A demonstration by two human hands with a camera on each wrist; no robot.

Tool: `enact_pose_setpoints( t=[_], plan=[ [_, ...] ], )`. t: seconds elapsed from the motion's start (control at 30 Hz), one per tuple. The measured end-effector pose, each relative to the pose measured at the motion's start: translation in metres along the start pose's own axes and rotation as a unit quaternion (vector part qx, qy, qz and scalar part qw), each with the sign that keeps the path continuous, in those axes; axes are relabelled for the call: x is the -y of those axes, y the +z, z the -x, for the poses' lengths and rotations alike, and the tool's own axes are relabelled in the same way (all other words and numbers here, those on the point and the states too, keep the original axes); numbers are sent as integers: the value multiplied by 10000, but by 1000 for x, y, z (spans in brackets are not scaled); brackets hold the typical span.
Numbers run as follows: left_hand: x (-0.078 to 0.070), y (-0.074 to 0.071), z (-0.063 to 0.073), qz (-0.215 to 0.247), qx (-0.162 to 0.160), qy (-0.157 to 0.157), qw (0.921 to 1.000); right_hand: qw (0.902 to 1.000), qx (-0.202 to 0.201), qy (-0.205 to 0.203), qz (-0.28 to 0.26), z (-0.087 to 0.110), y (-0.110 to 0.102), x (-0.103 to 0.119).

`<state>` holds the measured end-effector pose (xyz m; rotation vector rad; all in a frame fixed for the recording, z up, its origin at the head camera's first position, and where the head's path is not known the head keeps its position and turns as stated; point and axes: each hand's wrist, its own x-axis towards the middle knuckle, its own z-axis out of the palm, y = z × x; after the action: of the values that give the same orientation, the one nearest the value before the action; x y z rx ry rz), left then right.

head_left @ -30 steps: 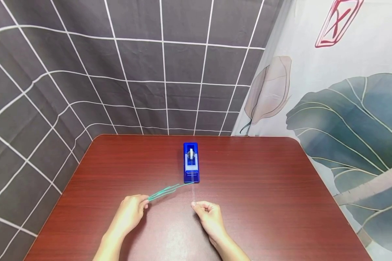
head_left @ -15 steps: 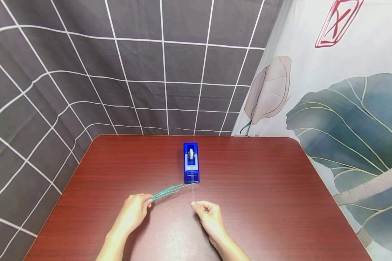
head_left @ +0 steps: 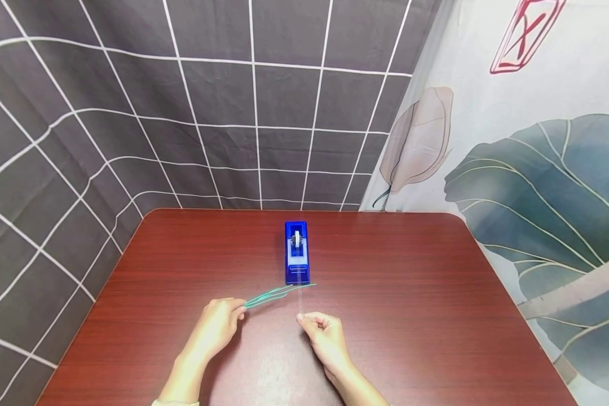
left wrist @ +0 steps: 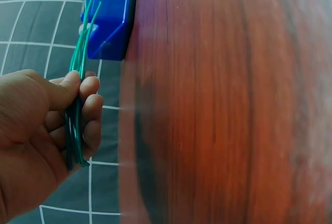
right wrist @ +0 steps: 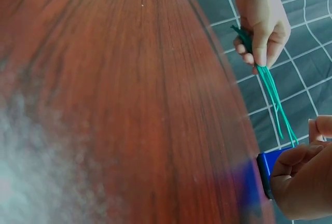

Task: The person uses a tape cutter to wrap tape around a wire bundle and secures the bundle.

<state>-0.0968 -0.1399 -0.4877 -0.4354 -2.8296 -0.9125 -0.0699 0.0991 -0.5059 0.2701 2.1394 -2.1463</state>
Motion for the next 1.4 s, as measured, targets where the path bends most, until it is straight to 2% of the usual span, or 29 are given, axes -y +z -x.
enact_pose_setpoints(
  t=[0.47,0.97,1.2,1.4],
  plan=[
    [-5,3,-4,23,67,23,10000,10000,45,-11,-28,1,0,2],
    [-10,6,-8,16,93,233,9997,10000,19,-58,7,1,0,3],
    [-10,9,-9,-190,-1,493,9986,10000,4,4,-6,0,0,3],
    [-12,10,-11,-184,32,493,9986,10000,2,-14,-18,1,-1,3]
  ],
)
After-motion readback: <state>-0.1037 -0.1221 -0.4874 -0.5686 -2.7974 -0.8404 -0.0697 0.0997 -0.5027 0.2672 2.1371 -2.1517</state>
